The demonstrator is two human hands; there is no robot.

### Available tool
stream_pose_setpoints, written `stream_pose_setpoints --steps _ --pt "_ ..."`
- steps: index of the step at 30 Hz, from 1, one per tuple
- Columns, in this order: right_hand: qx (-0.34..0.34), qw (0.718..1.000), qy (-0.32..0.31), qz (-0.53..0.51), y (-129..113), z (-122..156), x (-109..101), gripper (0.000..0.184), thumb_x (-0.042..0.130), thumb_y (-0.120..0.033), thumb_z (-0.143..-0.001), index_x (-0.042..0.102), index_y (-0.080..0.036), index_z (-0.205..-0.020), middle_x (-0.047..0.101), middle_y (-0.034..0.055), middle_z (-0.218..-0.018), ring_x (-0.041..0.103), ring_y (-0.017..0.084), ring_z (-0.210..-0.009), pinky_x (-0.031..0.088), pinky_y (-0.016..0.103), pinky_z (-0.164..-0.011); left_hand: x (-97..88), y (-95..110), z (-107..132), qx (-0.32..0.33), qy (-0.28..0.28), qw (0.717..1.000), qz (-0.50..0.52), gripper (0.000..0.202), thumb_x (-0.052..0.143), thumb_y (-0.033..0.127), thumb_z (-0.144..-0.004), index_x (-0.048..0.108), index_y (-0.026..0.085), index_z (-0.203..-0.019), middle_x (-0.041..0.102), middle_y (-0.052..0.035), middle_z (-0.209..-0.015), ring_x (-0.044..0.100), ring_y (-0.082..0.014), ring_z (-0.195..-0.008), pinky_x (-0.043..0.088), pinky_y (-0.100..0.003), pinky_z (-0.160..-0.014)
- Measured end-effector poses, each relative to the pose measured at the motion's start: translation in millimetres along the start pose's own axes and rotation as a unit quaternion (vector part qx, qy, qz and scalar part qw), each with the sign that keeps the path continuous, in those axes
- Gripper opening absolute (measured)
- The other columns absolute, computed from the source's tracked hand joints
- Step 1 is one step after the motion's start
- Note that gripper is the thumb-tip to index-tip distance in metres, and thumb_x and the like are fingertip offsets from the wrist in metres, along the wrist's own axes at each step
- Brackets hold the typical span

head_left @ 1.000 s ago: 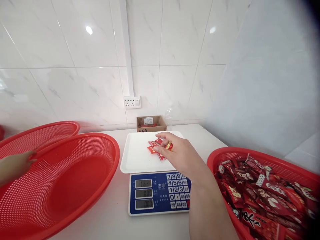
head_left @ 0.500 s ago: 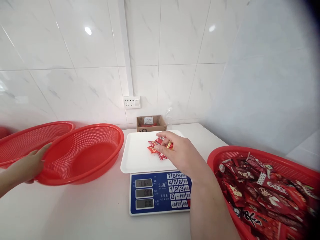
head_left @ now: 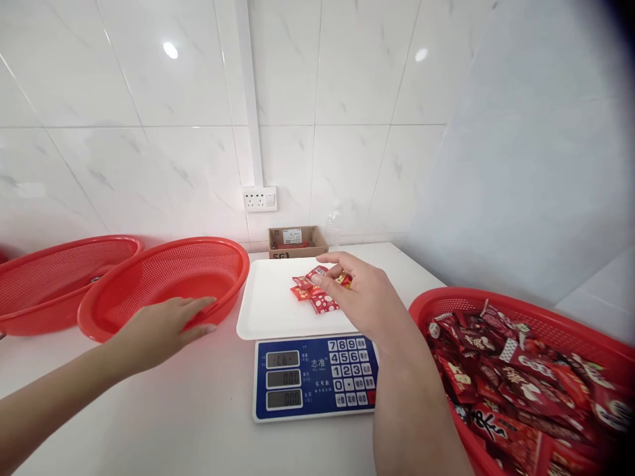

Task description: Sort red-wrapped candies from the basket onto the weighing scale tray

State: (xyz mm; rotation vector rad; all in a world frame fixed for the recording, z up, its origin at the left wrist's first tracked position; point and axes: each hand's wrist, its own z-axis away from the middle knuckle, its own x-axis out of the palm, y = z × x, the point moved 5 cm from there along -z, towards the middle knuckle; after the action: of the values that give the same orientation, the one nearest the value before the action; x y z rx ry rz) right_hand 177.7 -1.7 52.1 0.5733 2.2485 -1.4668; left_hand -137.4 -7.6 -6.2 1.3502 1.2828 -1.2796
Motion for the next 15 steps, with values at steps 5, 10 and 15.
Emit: stream_pose_setpoints --steps 5,10,15 --pt "-0.003 1.000 0.002 -0.005 -0.2 0.0 -1.5 0.028 0.059 -0.034 -0.085 0.066 -0.023 -0.110 0.072 0.0000 -0.083 0.059 0.013 -0.055 0.046 0.028 -0.059 6.3 24.1 -21.3 0.019 -0.022 0.999 -0.025 0.050 0.026 0.042 -0.094 0.057 0.025 -0.130 0.071 -0.0130 -0.103 0.065 -0.0351 -0.095 0.048 -0.039 -0.060" --pt "0.002 1.000 -0.004 -0.019 0.5 -0.3 -2.8 0.029 0.059 -0.034 -0.085 0.066 -0.022 -0.111 0.072 0.0012 -0.085 0.058 0.013 -0.054 0.047 0.028 -0.059 3.3 27.9 -38.9 0.020 -0.012 0.999 -0.027 0.052 0.026 0.038 -0.094 0.056 0.017 -0.130 0.071 -0.0159 -0.095 0.066 -0.0374 -0.089 0.050 -0.042 -0.056" --pt "-0.006 0.999 0.036 -0.040 2.3 -3.4 -5.6 0.027 0.060 -0.036 -0.085 0.068 -0.022 -0.106 0.070 0.0013 -0.083 0.057 0.013 -0.054 0.046 0.027 -0.054 -4.5 57.7 -46.7 0.084 0.026 0.996 0.011 0.047 0.028 0.036 -0.097 0.055 0.017 -0.130 0.062 -0.0156 -0.127 0.055 -0.0348 -0.117 0.051 -0.048 -0.086"
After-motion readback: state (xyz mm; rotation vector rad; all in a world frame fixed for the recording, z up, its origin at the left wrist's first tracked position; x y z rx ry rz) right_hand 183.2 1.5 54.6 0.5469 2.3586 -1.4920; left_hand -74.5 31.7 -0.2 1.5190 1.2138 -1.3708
